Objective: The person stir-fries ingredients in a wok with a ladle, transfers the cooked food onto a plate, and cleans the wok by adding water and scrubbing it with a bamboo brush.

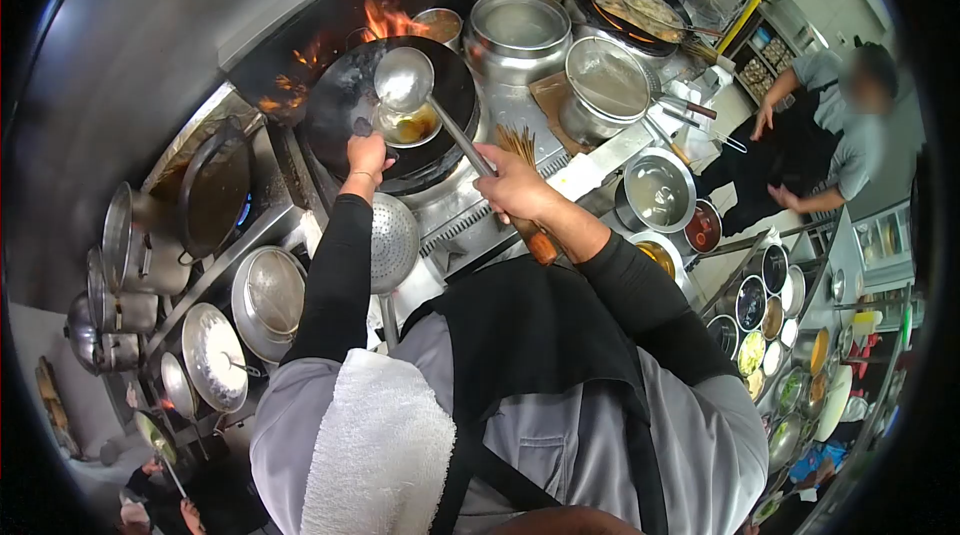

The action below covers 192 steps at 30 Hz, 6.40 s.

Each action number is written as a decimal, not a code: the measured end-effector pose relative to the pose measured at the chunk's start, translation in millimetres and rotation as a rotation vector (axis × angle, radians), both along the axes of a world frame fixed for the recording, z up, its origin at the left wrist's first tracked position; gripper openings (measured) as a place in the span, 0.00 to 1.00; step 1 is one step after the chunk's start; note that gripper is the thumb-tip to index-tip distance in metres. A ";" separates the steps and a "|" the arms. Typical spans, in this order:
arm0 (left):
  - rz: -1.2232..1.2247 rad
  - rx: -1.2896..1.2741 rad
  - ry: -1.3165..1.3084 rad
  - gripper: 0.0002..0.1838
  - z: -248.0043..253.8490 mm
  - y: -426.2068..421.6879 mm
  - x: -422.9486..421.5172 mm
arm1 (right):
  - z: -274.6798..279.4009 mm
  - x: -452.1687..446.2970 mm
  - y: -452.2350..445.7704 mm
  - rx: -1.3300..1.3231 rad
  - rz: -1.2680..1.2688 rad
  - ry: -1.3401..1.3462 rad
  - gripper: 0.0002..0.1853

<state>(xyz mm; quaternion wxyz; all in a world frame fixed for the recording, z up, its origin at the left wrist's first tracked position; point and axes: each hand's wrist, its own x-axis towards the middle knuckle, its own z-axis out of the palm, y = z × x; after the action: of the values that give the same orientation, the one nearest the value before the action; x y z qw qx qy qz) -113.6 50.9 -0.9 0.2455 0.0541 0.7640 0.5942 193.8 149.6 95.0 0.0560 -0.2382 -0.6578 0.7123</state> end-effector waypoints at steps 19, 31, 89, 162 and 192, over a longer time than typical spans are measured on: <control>0.179 0.069 -0.212 0.14 -1.4 -56.5 -27.3 | -34.7 101.3 11.2 0.943 -0.041 0.119 0.42; -0.045 -0.648 0.921 0.21 33.2 -19.5 -69.2 | -42.2 54.9 -22.4 0.818 -0.136 -0.237 0.36; -1.753 -0.216 0.463 0.34 -116.7 -194.7 592.5 | -85.2 633.5 -315.9 0.389 -1.171 -0.481 0.36; -1.232 -0.032 0.513 0.16 -44.1 -104.9 427.3 | -95.2 604.3 -170.9 0.302 -1.343 -0.604 0.35; -0.808 -0.119 0.405 0.27 -60.8 -183.6 302.2 | 47.4 323.0 -101.4 0.078 -0.598 -0.092 0.36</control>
<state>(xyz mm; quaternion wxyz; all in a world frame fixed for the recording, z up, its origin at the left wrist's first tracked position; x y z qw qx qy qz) 188.6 -132.7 -61.7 0.3058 0.4488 0.7472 0.3832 516.8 48.2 142.4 0.2423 -0.4511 -0.5873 0.6268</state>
